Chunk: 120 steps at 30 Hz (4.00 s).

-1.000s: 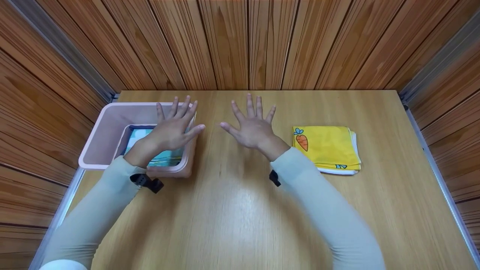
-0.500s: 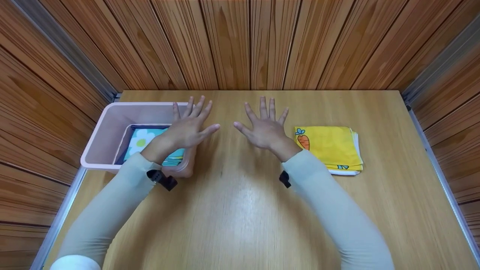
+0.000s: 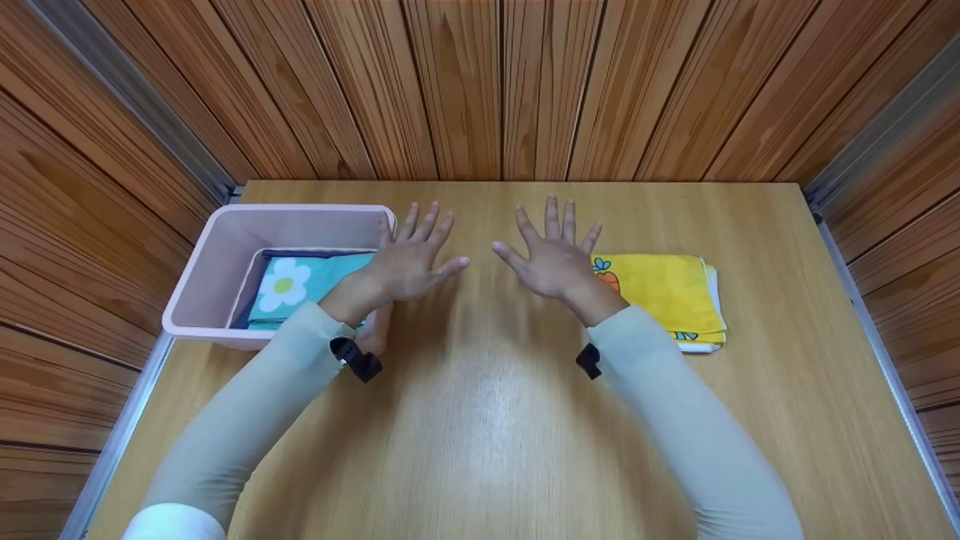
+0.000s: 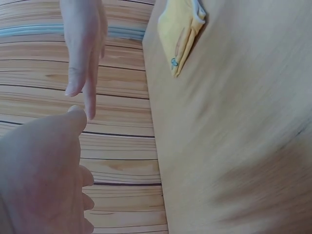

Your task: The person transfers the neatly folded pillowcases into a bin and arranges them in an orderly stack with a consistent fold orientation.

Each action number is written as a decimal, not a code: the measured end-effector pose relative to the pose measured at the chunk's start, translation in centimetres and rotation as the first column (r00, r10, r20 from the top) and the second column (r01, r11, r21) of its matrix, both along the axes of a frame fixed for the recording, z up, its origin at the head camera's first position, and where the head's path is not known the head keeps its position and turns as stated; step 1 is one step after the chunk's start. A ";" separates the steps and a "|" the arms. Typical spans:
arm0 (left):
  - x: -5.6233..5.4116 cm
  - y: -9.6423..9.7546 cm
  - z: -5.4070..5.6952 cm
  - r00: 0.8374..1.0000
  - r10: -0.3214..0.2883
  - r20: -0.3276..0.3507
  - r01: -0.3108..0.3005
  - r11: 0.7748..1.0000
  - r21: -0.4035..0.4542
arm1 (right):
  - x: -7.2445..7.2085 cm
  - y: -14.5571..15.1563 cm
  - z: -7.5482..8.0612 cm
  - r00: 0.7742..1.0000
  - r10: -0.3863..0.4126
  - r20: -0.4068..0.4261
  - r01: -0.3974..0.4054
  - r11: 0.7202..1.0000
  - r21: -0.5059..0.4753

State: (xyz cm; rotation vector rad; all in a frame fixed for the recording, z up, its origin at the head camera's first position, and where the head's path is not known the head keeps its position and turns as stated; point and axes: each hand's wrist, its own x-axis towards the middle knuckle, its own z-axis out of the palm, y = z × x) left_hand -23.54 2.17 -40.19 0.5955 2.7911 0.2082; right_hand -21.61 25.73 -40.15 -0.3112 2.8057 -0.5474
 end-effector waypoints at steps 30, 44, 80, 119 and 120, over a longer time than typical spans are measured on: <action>0.1 5.3 -2.4 0.999 -0.029 -0.034 0.028 0.999 -0.031 | 0.8 5.1 -2.6 0.994 -0.079 0.078 0.082 0.996 -0.044; 0.7 7.9 -4.3 1.000 -0.028 -0.005 0.028 0.999 -0.018 | 0.9 7.5 -3.8 0.985 -0.121 0.124 0.130 0.989 -0.070; 2.2 14.5 -7.6 0.999 -0.025 0.022 0.025 1.000 -0.015 | 2.1 15.5 -7.4 0.929 -0.332 0.166 0.345 0.937 -0.059; 6.4 19.2 -10.8 0.965 -0.154 0.213 0.159 0.987 -0.004 | 4.2 19.8 -10.0 0.816 -0.516 0.262 0.550 0.832 -0.076; 6.4 19.3 -10.8 0.963 -0.152 0.222 0.154 0.988 0.010 | 4.2 19.8 -10.0 0.812 -0.525 0.254 0.558 0.827 -0.076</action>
